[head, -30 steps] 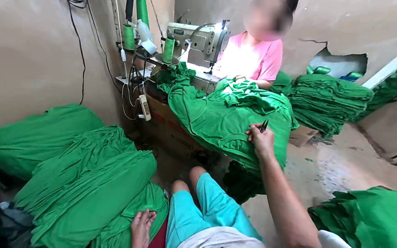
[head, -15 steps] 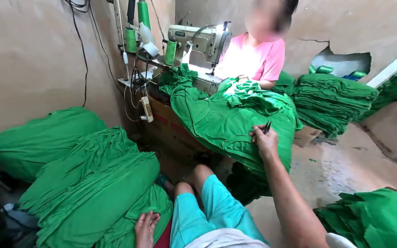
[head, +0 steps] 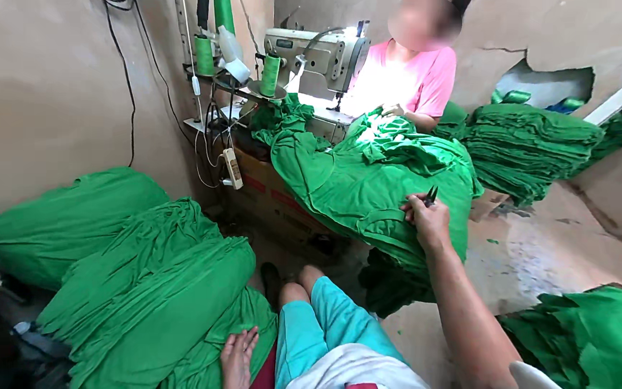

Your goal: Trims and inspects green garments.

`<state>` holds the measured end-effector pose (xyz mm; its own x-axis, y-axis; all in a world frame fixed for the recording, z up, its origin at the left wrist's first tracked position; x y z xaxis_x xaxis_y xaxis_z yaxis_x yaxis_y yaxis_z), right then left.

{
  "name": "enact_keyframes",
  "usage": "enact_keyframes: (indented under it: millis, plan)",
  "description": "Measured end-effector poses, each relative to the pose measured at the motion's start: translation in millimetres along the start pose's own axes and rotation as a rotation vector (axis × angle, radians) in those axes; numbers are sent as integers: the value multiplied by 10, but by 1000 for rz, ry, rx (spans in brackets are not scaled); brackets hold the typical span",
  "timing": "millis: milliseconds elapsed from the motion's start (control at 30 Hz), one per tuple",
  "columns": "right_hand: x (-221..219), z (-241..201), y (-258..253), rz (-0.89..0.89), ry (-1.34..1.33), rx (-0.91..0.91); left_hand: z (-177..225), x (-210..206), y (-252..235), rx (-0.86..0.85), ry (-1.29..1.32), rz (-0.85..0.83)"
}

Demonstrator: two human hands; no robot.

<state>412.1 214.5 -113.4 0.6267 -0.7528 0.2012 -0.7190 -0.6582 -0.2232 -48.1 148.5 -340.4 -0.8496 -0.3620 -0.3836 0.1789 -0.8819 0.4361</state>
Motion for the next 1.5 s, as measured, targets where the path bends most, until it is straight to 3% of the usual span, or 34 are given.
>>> enact_keyframes:
  millis: [200,367,1267,1400,1500]
  plan:
    - [101,54,-47,18,-334,-121,-24,1,8,-39,22,-2]
    - [132,38,-56,-7,-387,-173,-26,5,5,-31,33,-2]
    - [140,131,15,-42,-428,-51,-83,31,51,-92,25,16]
    - [157,-12,19,2,-542,-105,-51,24,108,-94,1,24]
    - [501,-315,-57,105,-634,40,-65,12,71,-93,-28,-18]
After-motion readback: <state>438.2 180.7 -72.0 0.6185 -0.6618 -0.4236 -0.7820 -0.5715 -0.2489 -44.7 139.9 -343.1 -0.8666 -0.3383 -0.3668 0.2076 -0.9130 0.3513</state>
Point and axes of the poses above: each hand's wrist, its own y-axis away from the middle knuckle, its own x-axis out of the back of the hand, z = x × y, the point moved 3 cm from there along -y, towards the middle knuckle
